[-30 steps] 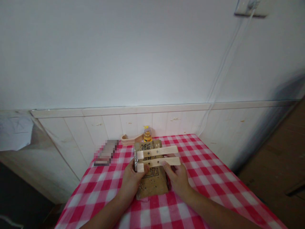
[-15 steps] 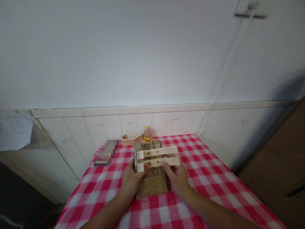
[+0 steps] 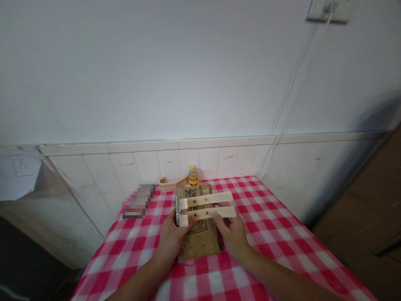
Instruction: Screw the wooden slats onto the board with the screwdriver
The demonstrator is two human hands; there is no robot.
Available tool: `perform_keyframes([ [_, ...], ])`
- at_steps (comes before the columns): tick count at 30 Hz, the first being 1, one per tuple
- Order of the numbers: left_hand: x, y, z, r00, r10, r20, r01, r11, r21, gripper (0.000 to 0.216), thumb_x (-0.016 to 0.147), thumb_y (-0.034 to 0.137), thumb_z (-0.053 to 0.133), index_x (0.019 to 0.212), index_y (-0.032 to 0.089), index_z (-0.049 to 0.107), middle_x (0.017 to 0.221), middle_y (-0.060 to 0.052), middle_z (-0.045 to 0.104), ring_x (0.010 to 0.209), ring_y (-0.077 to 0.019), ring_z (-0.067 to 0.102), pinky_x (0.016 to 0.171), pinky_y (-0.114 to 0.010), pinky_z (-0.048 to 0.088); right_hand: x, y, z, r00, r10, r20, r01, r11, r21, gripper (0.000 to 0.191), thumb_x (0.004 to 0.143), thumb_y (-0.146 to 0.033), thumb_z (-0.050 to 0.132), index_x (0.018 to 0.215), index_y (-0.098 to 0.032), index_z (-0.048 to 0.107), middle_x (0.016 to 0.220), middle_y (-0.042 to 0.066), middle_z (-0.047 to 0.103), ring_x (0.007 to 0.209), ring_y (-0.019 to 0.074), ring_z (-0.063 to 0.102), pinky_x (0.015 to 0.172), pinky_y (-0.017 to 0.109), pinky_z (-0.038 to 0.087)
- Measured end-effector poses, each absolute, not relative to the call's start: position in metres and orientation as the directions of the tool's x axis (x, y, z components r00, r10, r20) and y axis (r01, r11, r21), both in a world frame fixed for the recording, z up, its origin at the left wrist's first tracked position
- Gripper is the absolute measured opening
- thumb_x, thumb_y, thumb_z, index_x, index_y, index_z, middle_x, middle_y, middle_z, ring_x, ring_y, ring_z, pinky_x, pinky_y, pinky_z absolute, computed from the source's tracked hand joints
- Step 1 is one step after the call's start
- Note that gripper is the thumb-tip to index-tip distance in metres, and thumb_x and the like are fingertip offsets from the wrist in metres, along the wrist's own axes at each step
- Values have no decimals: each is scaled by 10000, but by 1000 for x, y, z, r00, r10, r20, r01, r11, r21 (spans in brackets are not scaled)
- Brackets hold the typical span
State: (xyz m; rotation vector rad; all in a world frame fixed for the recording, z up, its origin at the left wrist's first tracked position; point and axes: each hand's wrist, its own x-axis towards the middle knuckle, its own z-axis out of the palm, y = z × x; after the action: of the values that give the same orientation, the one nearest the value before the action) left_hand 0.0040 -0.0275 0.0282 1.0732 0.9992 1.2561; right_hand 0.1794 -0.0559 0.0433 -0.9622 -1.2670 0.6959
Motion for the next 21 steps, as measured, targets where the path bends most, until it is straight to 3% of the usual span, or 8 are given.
perform_keyframes([
  [6,6,-29,32,67,998,3,-242,14,970,657,594,468,941,1098,118,707,1028,-149,794,891,-322,764,779,-400,624,180,-55,40,192,868,458,69,454,-889,264,925,-434,667,1041,-215,756,1057,97,807,972,274,754,889,402,608],
  [14,5,-28,31,27,1000,-4,-187,9,982,631,569,439,953,1062,125,714,1047,-156,795,908,-326,766,772,-386,617,182,-56,39,236,867,438,121,421,-899,257,904,-454,690,968,-211,745,941,83,802,857,268,753,796,383,614],
  [21,6,-31,35,65,997,-29,-242,44,969,703,571,493,950,1110,120,698,1049,-158,790,919,-327,768,812,-409,622,181,-55,38,236,858,455,124,438,-890,265,907,-427,686,1036,-212,773,1037,96,819,920,281,764,837,403,625],
])
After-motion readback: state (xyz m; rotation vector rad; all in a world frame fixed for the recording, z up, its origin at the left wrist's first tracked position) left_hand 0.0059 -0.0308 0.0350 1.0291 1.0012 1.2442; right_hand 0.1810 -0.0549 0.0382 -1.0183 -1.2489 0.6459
